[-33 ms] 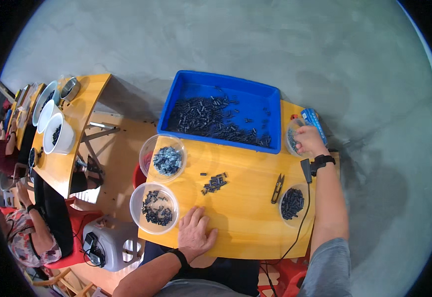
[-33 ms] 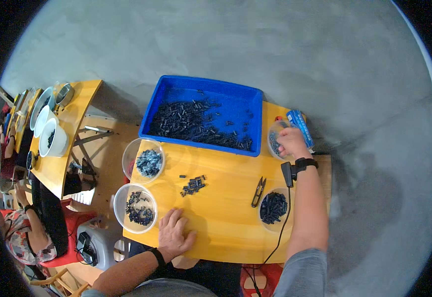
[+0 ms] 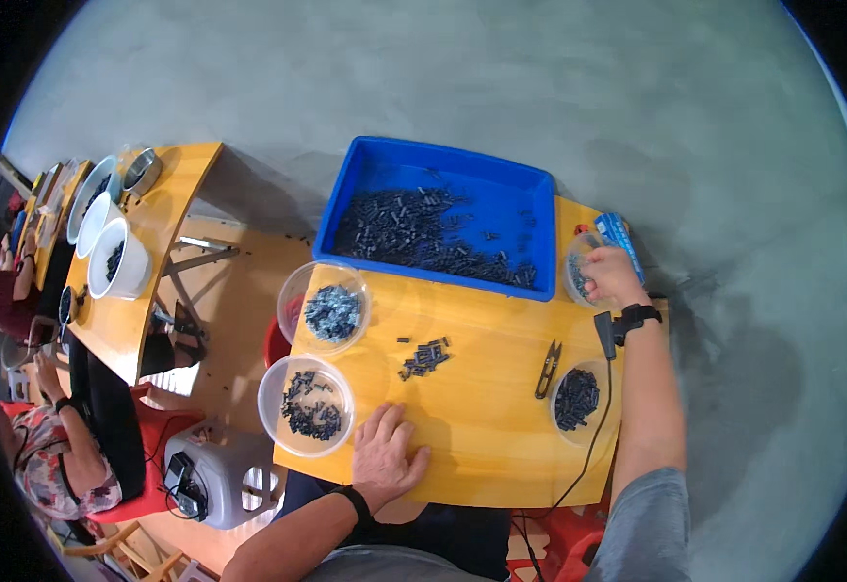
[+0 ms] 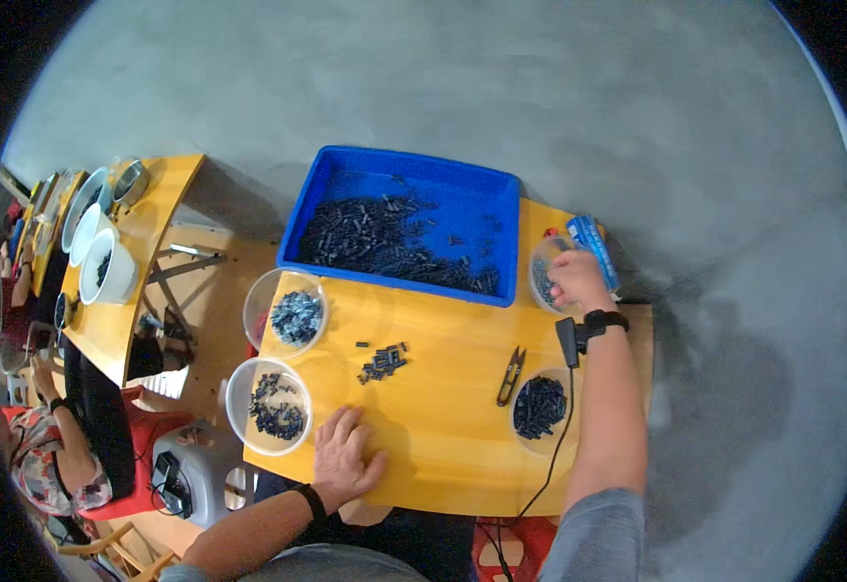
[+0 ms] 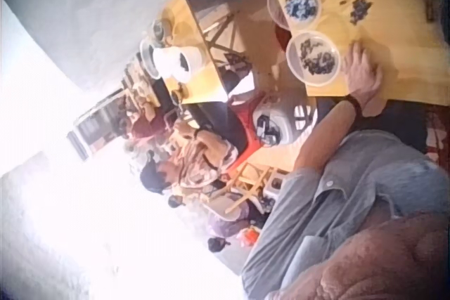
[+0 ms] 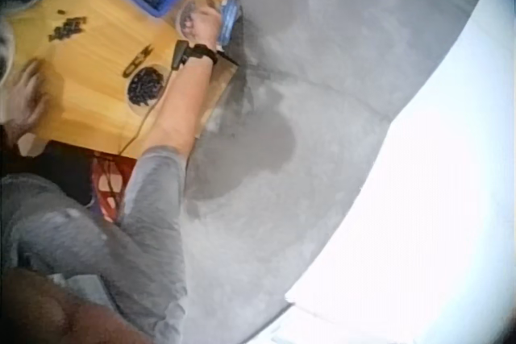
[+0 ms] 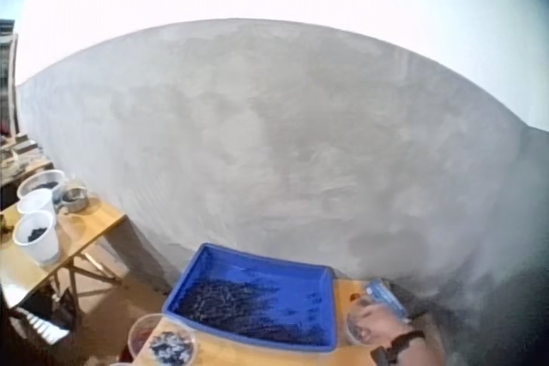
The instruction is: Assembling small black and blue plastic components by hand at a workbench.
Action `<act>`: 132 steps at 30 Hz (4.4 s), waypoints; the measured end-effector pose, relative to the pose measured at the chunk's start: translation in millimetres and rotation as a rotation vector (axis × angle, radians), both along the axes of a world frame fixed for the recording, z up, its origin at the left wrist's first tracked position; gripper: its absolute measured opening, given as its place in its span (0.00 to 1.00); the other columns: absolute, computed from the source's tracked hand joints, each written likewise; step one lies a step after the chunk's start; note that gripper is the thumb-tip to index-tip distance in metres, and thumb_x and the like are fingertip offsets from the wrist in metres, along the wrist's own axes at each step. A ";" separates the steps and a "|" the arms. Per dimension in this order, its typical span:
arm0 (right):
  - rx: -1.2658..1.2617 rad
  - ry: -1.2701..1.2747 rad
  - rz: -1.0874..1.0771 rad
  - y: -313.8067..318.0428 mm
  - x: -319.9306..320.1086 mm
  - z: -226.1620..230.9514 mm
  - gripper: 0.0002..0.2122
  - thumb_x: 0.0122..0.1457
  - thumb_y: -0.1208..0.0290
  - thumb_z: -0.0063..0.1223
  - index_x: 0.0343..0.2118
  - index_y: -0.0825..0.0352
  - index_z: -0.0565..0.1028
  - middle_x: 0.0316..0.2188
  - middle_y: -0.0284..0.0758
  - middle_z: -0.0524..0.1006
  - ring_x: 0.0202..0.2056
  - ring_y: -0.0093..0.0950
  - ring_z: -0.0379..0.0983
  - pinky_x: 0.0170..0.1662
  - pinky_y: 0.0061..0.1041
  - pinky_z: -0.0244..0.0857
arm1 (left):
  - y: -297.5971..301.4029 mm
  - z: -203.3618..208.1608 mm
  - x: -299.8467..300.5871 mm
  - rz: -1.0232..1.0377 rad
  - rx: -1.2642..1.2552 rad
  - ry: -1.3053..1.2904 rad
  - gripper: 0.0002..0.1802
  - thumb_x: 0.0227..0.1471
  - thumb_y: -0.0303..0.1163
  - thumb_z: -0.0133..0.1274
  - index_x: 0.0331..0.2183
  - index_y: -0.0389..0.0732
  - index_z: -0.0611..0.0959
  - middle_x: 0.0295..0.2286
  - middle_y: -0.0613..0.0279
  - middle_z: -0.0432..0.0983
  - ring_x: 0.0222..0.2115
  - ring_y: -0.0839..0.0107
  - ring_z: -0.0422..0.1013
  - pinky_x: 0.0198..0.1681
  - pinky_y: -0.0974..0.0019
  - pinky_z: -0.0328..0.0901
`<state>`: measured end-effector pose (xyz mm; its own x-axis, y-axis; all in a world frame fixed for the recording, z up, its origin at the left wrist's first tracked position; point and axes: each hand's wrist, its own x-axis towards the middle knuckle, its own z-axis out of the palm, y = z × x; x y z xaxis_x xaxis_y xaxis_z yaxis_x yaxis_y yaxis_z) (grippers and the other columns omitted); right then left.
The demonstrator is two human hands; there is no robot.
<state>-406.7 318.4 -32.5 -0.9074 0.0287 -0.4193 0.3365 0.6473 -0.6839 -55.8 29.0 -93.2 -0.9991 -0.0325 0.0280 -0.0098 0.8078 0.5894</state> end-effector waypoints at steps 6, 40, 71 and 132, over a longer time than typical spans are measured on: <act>-0.107 0.028 -0.017 19.6 9.2 16.7 0.09 0.50 0.76 0.53 0.35 0.72 0.73 0.23 0.34 0.74 0.20 0.21 0.72 0.19 0.22 0.68 | 7.2 3.0 -2.0 -0.004 0.014 0.003 0.22 0.43 0.42 0.54 0.38 0.38 0.74 0.49 0.48 0.65 0.53 0.49 0.58 0.52 0.49 0.54; 0.252 0.591 0.566 -108.3 189.1 -41.0 0.05 0.45 0.77 0.54 0.27 0.71 0.76 0.24 0.50 0.73 0.30 0.47 0.71 0.34 0.38 0.66 | 1.1 -4.7 5.4 0.037 0.041 0.085 0.24 0.40 0.41 0.54 0.39 0.36 0.74 0.48 0.48 0.65 0.53 0.51 0.58 0.53 0.51 0.53; 0.105 0.822 0.332 -113.7 223.3 -51.4 0.05 0.49 0.78 0.52 0.30 0.66 0.74 0.28 0.41 0.73 0.30 0.42 0.72 0.33 0.35 0.67 | 7.3 -1.1 3.2 0.044 -0.007 0.090 0.29 0.40 0.42 0.55 0.44 0.36 0.72 0.49 0.51 0.64 0.52 0.53 0.58 0.52 0.52 0.54; 0.094 0.822 0.534 -166.6 233.2 -42.6 0.04 0.51 0.74 0.51 0.29 0.64 0.76 0.25 0.40 0.74 0.27 0.41 0.72 0.30 0.37 0.67 | 6.5 -4.3 -0.5 0.055 -0.020 0.118 0.29 0.40 0.42 0.55 0.43 0.36 0.72 0.48 0.52 0.64 0.50 0.53 0.59 0.50 0.53 0.55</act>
<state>-173.5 151.8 -75.1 -0.8185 -0.4692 0.3316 -0.5738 0.6393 -0.5119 -56.3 35.5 -97.5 -0.9856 -0.0852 0.1461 0.0140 0.8197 0.5726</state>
